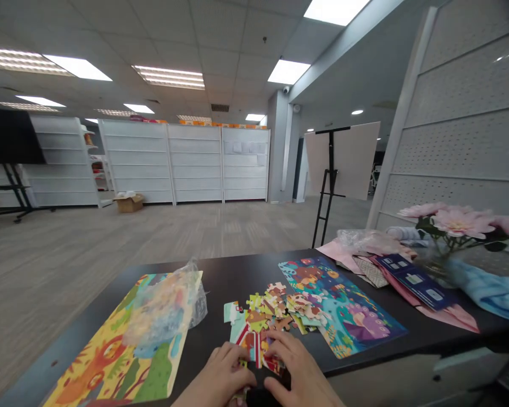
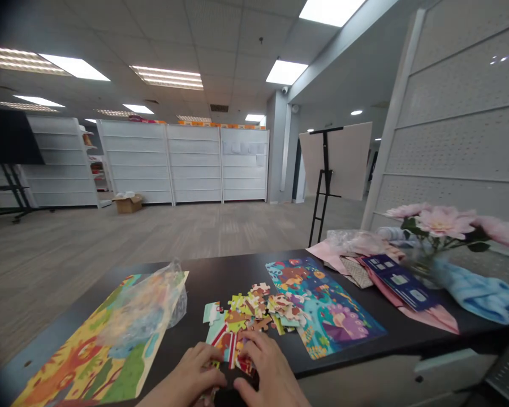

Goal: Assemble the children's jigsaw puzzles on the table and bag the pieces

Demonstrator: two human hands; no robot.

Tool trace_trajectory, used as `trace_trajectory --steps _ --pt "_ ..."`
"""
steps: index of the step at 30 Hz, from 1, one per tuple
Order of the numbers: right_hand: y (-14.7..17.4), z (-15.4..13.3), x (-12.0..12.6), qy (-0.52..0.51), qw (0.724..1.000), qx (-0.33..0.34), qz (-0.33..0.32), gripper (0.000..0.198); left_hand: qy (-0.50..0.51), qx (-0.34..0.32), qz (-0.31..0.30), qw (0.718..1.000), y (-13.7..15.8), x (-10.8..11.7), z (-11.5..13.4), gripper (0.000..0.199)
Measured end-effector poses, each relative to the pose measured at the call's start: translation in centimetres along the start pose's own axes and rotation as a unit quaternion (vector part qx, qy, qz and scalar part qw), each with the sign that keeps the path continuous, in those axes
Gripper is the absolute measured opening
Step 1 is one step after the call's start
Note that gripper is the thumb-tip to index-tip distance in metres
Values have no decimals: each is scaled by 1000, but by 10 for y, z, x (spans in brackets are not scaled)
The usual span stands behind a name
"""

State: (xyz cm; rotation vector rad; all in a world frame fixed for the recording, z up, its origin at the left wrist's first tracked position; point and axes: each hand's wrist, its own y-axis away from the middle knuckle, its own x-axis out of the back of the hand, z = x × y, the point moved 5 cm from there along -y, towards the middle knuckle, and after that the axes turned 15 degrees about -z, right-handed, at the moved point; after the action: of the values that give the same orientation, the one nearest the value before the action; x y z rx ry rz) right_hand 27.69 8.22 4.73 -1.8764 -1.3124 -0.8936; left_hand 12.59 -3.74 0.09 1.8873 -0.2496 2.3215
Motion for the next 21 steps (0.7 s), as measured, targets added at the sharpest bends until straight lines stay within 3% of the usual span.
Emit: trace_trajectory --steps 2,5,7,10,15,18,21 --pt "4 -2 2 11 999 -2 -33 35 16 -23 10 1000 3 2 -2 32" --pt "8 0 1 23 998 6 -52 29 131 -35 27 990 13 27 0 34" --pt "11 2 -1 34 998 17 -49 26 196 -4 59 979 19 51 3 33" --pt "15 5 -3 37 997 53 -43 28 191 29 68 979 18 69 10 33" --pt "16 8 9 23 995 90 -35 45 101 -6 -39 994 -3 35 12 27" --pt "10 3 21 45 994 91 -33 35 77 15 -28 997 -8 16 3 39" --pt "6 -1 29 62 993 87 -47 29 88 2 -9 996 -3 16 3 34"
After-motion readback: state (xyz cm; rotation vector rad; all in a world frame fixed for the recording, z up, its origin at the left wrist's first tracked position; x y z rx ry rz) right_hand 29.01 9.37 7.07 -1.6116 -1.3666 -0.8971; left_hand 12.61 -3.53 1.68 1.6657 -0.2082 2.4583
